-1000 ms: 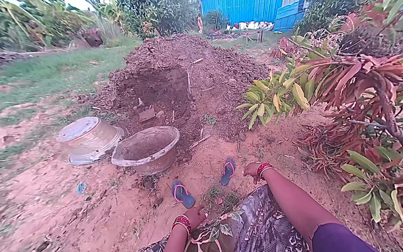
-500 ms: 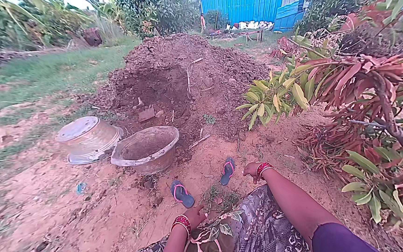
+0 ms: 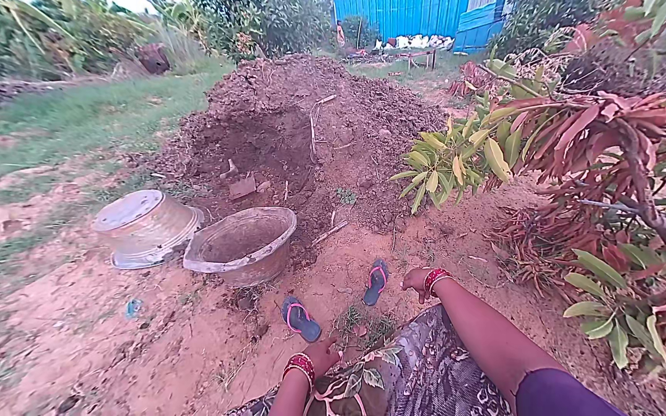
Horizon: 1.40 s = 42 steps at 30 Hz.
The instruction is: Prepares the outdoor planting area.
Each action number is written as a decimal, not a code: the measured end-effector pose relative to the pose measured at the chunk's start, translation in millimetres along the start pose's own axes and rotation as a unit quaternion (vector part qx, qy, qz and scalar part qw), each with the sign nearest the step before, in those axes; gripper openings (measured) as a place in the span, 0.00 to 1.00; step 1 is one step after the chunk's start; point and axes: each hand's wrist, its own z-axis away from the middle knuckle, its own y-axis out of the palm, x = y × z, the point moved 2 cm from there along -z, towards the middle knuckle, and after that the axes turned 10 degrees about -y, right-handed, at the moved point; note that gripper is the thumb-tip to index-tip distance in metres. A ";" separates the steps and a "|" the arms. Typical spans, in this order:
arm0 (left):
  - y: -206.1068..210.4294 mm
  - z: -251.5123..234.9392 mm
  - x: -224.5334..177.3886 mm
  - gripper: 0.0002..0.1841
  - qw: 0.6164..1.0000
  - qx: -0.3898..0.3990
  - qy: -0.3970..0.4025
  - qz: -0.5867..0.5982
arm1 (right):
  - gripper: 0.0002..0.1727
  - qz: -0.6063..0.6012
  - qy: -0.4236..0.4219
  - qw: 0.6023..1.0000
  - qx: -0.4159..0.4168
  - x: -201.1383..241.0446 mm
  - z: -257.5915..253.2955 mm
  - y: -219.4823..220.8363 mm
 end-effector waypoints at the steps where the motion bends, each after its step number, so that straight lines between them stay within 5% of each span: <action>1: -0.1 0.4 0.1 0.33 1.000 0.000 0.000 0.000 | 0.26 -0.001 0.001 1.000 0.000 0.7 0.6 -0.4; 42: 0.5 -1.5 0.3 0.34 1.000 0.004 0.005 -0.004 | 0.27 -0.004 -0.006 1.000 -0.001 2.3 5.3 -1.6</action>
